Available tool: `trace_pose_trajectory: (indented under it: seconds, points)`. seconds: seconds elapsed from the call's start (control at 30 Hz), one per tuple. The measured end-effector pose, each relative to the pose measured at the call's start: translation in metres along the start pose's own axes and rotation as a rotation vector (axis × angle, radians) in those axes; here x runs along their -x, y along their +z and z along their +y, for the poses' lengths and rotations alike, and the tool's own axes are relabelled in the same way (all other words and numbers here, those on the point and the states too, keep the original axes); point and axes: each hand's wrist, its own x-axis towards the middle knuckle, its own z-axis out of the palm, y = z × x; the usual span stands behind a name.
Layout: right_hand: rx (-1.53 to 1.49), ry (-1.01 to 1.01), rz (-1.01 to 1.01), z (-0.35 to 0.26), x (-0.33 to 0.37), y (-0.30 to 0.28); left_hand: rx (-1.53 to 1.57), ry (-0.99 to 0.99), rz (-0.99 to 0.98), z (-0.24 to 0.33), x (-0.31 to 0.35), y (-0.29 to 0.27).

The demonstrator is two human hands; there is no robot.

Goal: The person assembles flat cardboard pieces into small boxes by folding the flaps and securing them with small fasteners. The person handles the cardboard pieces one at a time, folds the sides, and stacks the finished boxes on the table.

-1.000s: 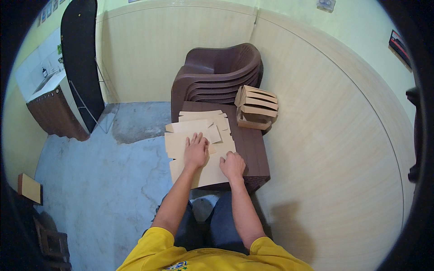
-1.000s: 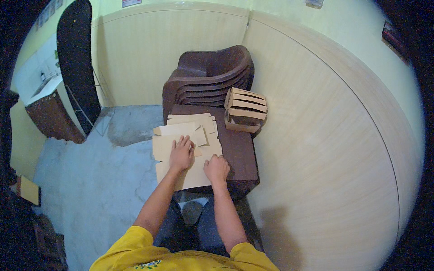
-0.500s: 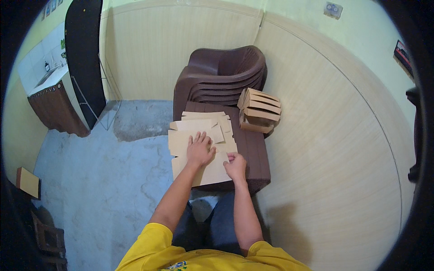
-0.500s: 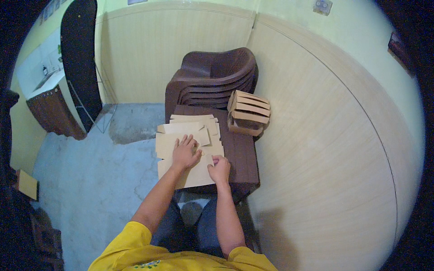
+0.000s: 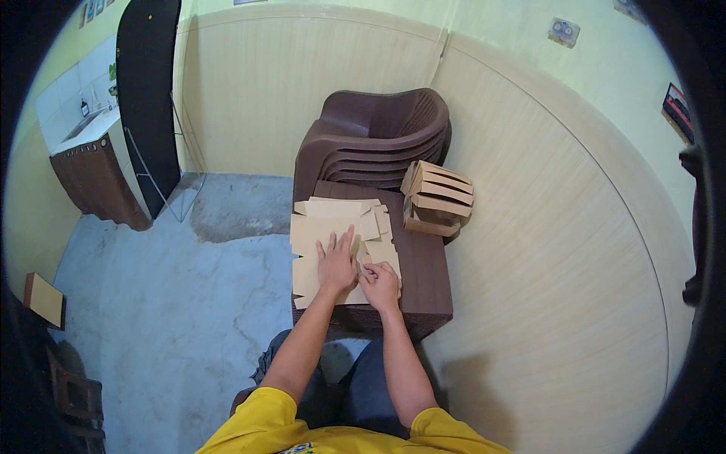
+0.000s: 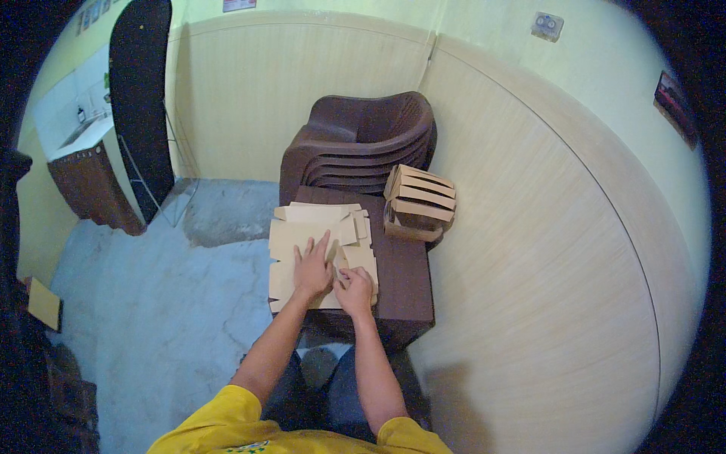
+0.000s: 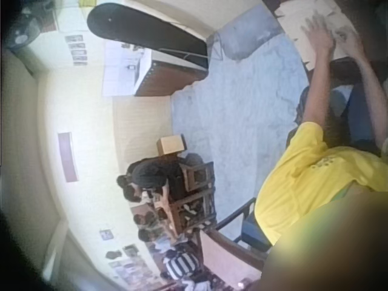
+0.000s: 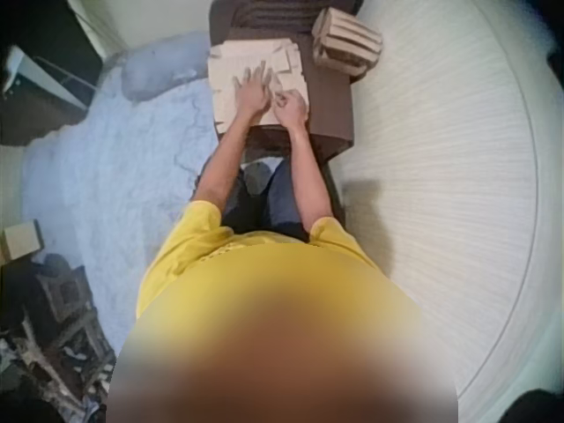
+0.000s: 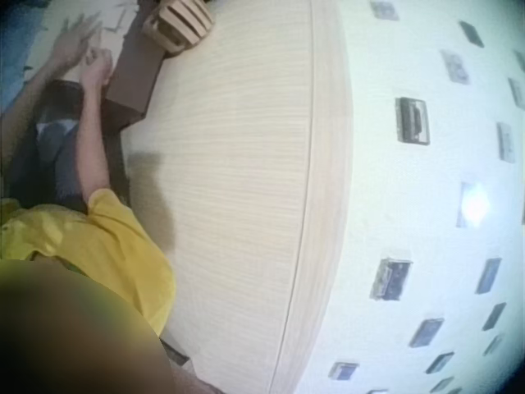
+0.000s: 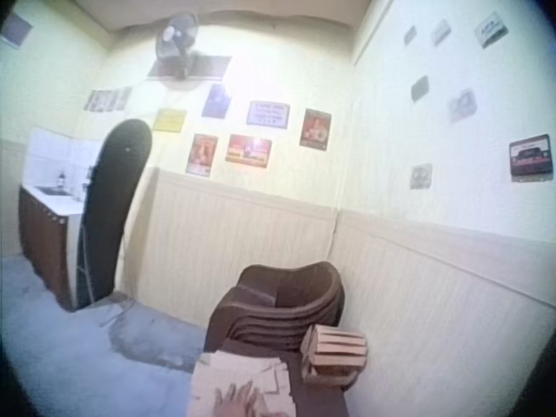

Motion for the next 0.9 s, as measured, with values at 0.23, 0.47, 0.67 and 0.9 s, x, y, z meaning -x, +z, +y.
trace_pose_trajectory:
  seconds: [0.23, 0.47, 0.67, 0.9]
  points:
    - [-0.178, 0.029, -0.068, 0.0, 0.007, -0.028, 0.043, 0.006, -0.005, 0.003, 0.005, -0.011]
    - [0.213, 0.173, -0.049, 0.002, 0.008, -0.048, 0.032, 0.055, -0.075, 0.005, 0.007, -0.014]
    - [0.348, 0.279, 0.082, 0.001, -0.019, -0.015, 0.062, 0.113, -0.06, -0.004, 0.006, -0.008]
    - [0.425, 0.364, 0.03, -0.004, -0.047, -0.01, 0.017, 0.08, -0.072, 0.002, 0.004, -0.009]
